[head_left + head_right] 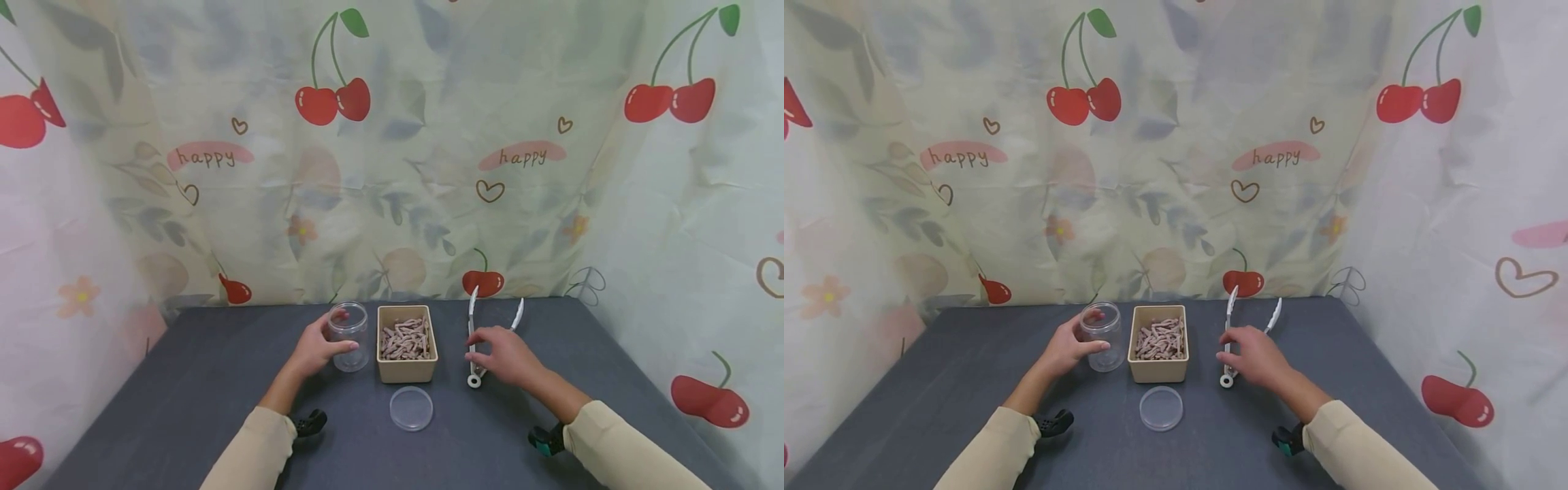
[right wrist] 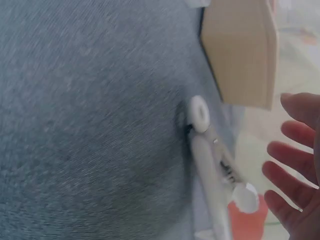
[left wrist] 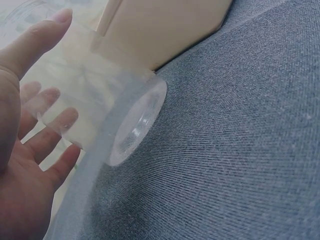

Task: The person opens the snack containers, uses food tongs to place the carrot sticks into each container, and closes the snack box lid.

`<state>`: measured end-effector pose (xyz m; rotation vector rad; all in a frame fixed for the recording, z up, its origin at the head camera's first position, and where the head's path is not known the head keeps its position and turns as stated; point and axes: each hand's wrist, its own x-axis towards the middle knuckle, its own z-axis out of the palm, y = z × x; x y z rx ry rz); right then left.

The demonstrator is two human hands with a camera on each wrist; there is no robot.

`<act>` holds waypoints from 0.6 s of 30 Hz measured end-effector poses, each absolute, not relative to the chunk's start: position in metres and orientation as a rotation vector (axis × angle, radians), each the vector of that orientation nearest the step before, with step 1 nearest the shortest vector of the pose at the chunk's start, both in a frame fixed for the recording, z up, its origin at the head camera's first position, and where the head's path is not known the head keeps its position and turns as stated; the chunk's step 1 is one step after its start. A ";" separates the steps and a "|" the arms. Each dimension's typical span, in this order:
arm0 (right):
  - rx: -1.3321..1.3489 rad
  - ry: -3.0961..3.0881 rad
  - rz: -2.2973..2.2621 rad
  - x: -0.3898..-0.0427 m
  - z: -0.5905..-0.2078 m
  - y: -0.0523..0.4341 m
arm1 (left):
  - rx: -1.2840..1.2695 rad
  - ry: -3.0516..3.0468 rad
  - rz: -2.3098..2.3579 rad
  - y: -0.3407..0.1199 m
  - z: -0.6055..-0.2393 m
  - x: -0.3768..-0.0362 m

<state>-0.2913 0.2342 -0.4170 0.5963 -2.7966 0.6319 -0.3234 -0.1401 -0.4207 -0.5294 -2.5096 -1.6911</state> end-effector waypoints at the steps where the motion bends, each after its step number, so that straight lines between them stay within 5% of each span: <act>1: 0.581 -2.789 0.623 -0.293 -0.420 0.236 | -0.530 -2.509 -1.692 -0.140 -0.421 -0.323; 18: 0.361 -2.859 0.616 -0.300 -0.442 0.249 | -0.517 -2.519 -1.681 -0.139 -0.418 -0.322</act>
